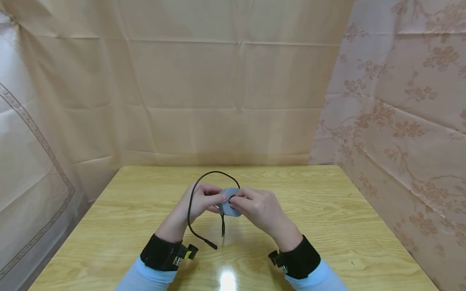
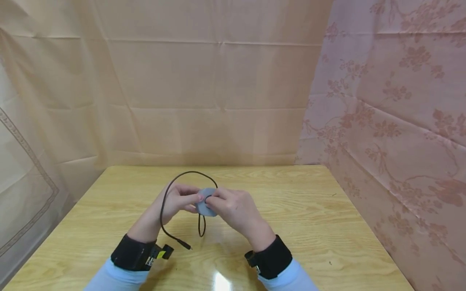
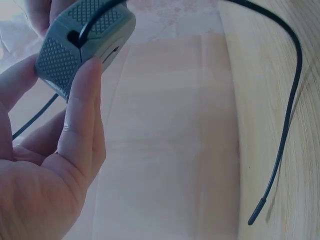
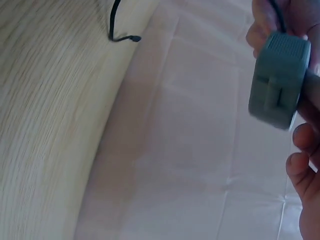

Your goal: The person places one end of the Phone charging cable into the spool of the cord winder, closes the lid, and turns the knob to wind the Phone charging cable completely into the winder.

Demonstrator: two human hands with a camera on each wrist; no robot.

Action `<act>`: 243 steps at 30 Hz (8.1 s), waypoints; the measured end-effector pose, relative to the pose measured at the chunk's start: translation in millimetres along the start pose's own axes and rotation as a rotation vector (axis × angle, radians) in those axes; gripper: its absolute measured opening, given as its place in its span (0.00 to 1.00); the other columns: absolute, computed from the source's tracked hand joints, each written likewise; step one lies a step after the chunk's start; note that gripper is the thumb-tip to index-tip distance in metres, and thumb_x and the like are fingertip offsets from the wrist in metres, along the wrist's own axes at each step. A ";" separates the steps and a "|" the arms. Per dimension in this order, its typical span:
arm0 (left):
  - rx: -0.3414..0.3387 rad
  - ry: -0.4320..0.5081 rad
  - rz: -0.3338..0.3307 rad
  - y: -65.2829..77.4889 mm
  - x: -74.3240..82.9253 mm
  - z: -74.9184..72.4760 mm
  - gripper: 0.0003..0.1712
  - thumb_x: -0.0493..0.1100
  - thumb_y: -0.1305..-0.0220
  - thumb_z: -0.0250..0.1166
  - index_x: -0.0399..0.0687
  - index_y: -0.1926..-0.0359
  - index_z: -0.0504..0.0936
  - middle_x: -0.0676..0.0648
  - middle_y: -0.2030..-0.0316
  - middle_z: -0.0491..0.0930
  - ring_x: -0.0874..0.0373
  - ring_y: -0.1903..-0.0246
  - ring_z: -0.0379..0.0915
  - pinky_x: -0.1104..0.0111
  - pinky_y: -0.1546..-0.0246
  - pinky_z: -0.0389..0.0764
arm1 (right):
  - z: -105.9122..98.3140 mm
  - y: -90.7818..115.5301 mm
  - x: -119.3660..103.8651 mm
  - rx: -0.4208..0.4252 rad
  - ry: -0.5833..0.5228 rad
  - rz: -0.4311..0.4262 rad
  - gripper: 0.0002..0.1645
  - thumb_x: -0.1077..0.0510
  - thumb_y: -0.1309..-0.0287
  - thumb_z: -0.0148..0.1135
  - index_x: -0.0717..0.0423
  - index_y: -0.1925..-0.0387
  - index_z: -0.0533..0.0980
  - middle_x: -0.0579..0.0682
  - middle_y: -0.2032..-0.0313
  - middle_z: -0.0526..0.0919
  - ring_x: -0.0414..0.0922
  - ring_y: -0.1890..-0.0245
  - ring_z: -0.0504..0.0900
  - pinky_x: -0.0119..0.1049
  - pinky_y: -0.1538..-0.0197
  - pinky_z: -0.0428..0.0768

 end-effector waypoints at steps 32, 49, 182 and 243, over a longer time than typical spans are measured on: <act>0.372 -0.347 0.334 5.5 10.0 19.9 0.17 0.49 0.43 0.77 0.44 0.56 0.91 0.51 0.66 0.83 0.57 0.66 0.80 0.62 0.70 0.81 | 8.9 -3.6 0.4 0.271 -0.443 0.774 0.05 0.62 0.36 0.69 0.59 0.69 0.86 0.44 0.80 0.82 0.37 0.84 0.78 0.33 0.81 0.79; 0.504 -0.406 0.655 1.7 3.5 30.0 0.16 0.39 0.46 0.80 0.36 0.58 0.88 0.44 0.67 0.81 0.55 0.70 0.83 0.72 0.75 0.83 | 30.7 -5.6 2.9 0.573 -1.165 1.348 0.09 0.65 0.34 0.66 0.73 0.65 0.82 0.54 0.76 0.80 0.40 0.84 0.75 0.32 0.77 0.80; 0.304 0.155 0.135 -5.8 -7.7 -4.4 0.18 0.33 0.42 0.74 0.27 0.52 0.85 0.37 0.64 0.78 0.48 0.66 0.81 0.56 0.65 0.87 | -46.4 -6.5 13.4 -0.149 -0.206 0.630 0.09 0.54 0.38 0.73 0.50 0.57 0.86 0.37 0.71 0.79 0.35 0.79 0.69 0.32 0.76 0.72; 0.035 0.041 0.039 -5.0 -14.1 -2.9 0.18 0.42 0.35 0.72 0.31 0.52 0.86 0.41 0.62 0.87 0.51 0.64 0.84 0.57 0.58 0.85 | 0.4 -2.9 6.8 -0.025 0.103 -0.011 0.12 0.58 0.51 0.81 0.47 0.61 0.90 0.42 0.61 0.88 0.41 0.74 0.76 0.27 0.73 0.78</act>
Point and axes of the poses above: each hand's wrist, its own y-axis away from the middle knuckle, its own z-axis out of the palm, x = y × z, the point moved 2 cm from there along -y, towards the middle knuckle
